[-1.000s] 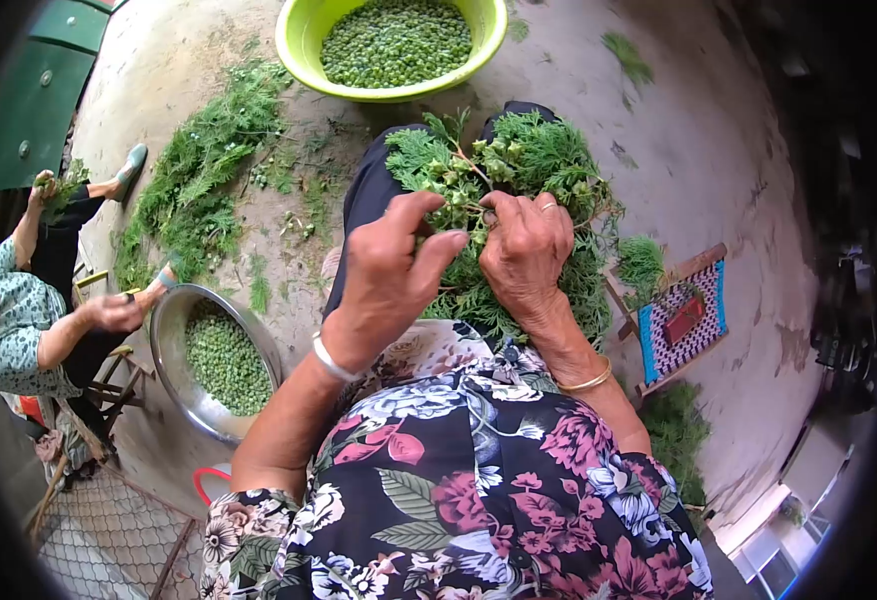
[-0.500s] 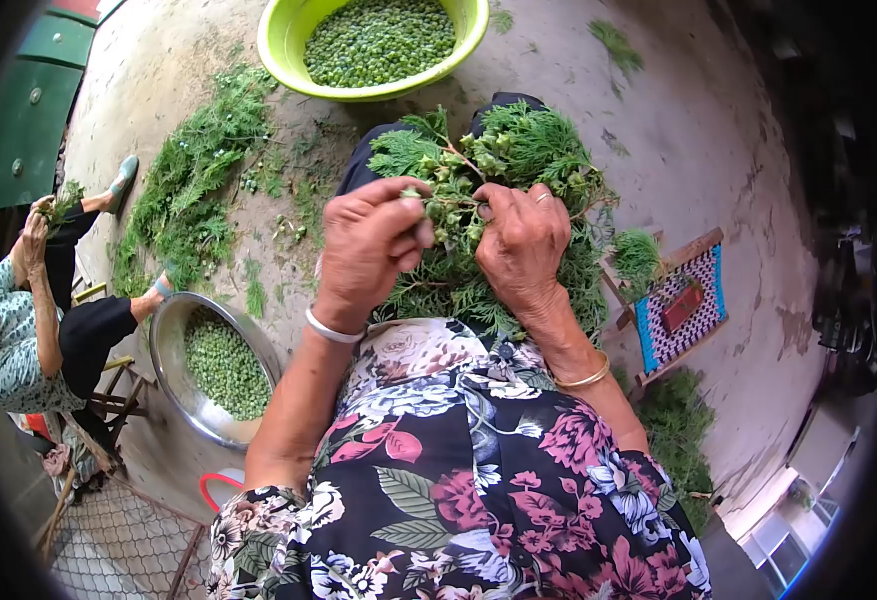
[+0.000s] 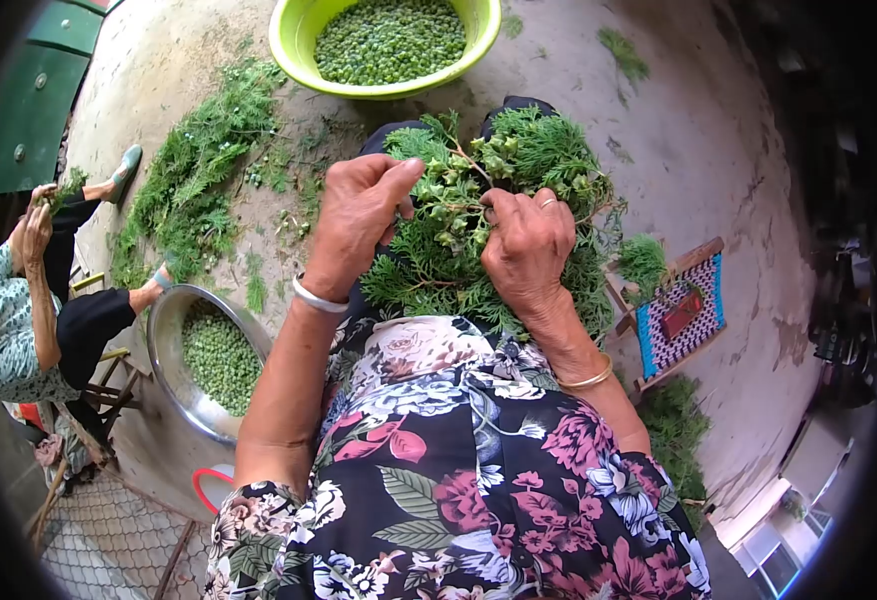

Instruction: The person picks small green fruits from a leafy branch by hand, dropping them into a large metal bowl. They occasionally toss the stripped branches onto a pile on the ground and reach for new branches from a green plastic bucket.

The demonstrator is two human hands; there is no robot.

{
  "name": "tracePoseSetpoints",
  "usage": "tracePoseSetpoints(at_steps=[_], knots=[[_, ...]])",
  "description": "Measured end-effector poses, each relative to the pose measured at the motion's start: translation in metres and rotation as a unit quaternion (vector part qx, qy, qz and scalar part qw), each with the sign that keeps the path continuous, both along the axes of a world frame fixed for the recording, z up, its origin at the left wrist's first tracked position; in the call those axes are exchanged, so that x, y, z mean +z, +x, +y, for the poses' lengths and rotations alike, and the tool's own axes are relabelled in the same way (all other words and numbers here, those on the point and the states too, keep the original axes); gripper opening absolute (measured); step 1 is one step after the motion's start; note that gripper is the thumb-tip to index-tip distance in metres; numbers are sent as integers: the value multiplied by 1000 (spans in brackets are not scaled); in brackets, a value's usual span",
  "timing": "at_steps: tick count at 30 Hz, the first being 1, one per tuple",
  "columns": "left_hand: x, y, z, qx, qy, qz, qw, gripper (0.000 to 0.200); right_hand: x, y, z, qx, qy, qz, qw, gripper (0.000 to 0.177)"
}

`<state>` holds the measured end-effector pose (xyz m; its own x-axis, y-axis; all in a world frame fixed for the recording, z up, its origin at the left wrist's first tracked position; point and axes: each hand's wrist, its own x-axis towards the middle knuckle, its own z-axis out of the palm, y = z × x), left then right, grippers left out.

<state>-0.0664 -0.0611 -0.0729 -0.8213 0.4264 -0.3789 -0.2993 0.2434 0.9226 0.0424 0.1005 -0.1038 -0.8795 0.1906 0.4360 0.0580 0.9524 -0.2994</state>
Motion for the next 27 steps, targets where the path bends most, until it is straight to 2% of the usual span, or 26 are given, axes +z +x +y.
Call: tracePoseSetpoints(at_steps=[2,4,6,11,12,14,15,17,18,20,24,26,27], knots=[[1,-4,7,-30,-24,15,999,26,1,0,0,3,10,-1,1000,23],[-3,-7,11,-146,-95,31,984,26,-2,-2,0,6,13,13,1000,19],[-10,-8,11,-158,-96,15,983,21,-3,-1,0,7,18,25,1000,15],[-20,0,7,-32,13,-47,998,18,-2,-1,1,14,-2,21,1000,17],[-21,3,6,-32,14,-47,998,18,-2,-1,0,14,-1,21,1000,17],[-26,10,8,78,103,-100,987,14,-1,-1,0,15,-6,9,1000,17],[-29,8,6,78,103,-100,987,14,-1,-1,1,15,-6,9,1000,17],[-35,-5,-5,210,147,-68,964,8,-2,-1,3,6,0,22,1000,17],[-37,-16,-21,183,163,-74,967,11,-1,-1,3,7,0,22,1000,17],[-37,-31,-43,141,377,-240,883,17,2,1,3,2,-13,-2,1000,23],[-23,-15,-42,82,448,-265,850,22,0,0,3,0,-9,-2,1000,24],[-23,-3,-34,84,431,-261,860,21,-5,-1,3,6,-6,20,1000,18],[-18,2,-30,79,389,-229,889,22,-4,-1,3,6,-4,18,1000,18]])
